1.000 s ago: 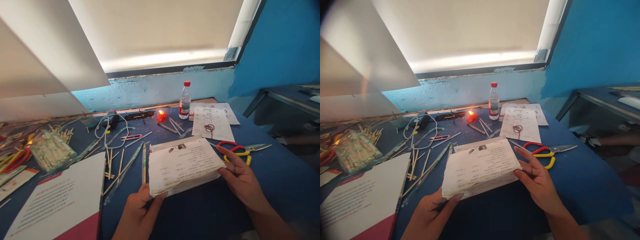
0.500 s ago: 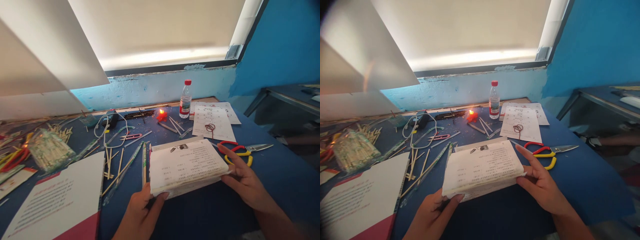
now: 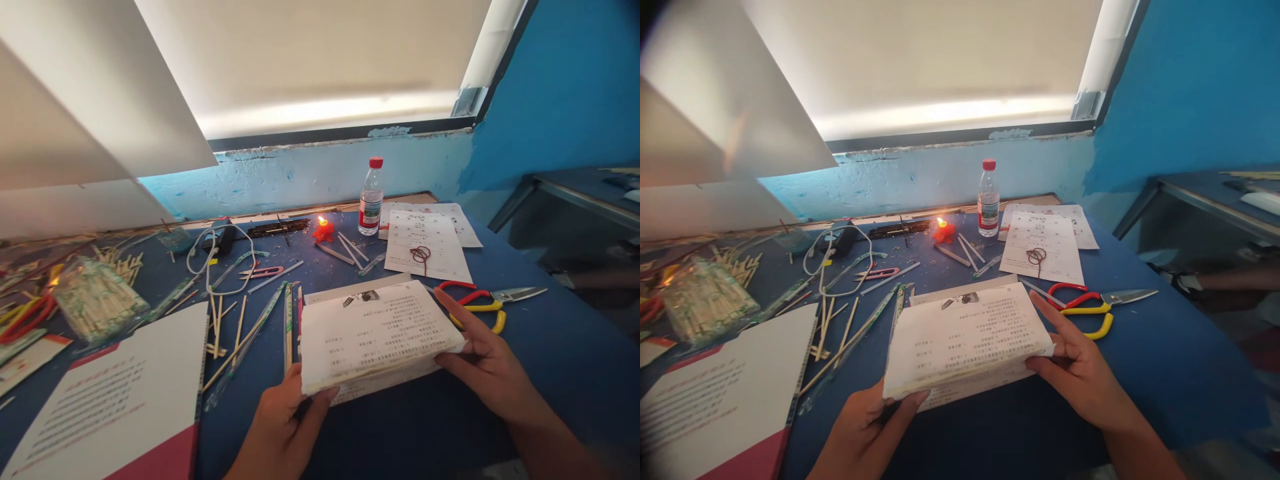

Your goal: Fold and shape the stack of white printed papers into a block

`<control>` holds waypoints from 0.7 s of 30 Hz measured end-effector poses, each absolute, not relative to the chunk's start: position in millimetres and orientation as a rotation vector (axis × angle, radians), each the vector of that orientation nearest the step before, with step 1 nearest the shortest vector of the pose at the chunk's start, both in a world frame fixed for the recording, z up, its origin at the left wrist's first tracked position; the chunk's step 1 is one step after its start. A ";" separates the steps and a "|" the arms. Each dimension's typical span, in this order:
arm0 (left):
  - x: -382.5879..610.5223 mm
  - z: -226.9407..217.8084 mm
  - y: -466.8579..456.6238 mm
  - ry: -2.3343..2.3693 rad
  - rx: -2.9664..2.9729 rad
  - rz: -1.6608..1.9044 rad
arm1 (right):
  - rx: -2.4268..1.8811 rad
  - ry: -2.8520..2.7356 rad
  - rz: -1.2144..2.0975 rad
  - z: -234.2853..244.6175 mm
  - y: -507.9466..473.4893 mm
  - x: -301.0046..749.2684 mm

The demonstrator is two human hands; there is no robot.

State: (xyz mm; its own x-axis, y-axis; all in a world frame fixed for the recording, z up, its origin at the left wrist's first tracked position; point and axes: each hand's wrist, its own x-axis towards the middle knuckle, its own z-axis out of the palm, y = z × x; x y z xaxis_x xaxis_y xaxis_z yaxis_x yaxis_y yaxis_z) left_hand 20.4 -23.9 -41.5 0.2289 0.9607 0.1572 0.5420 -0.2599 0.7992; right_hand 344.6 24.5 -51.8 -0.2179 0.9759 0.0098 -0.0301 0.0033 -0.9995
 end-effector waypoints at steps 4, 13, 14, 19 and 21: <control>20.4 -37.6 -22.1 1.372 1.889 0.827 | -1.095 -1.301 1.344 -48.5 25.3 341.3; 11.1 -27.2 -31.7 1.581 1.906 0.780 | -1.125 -1.320 1.256 -52.9 28.3 342.6; 11.2 -29.2 -33.8 1.625 1.915 0.796 | -1.123 -1.324 1.252 -53.2 28.3 343.0; 16.5 -41.7 -37.1 1.687 1.892 0.878 | -1.128 -1.334 1.235 -51.7 27.8 343.0; 18.0 -43.6 -35.9 1.698 1.866 0.882 | -1.126 -1.334 1.229 -51.0 27.9 343.0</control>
State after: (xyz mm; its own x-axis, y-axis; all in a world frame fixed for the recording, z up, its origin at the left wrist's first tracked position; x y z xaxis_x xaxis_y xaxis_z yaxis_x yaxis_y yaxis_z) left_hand 18.0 -35.9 -43.6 0.0301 0.9884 0.1487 0.6903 -0.1282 0.7121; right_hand 343.0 27.9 -51.0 -0.1076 0.9923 0.0619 0.0194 0.0644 -0.9977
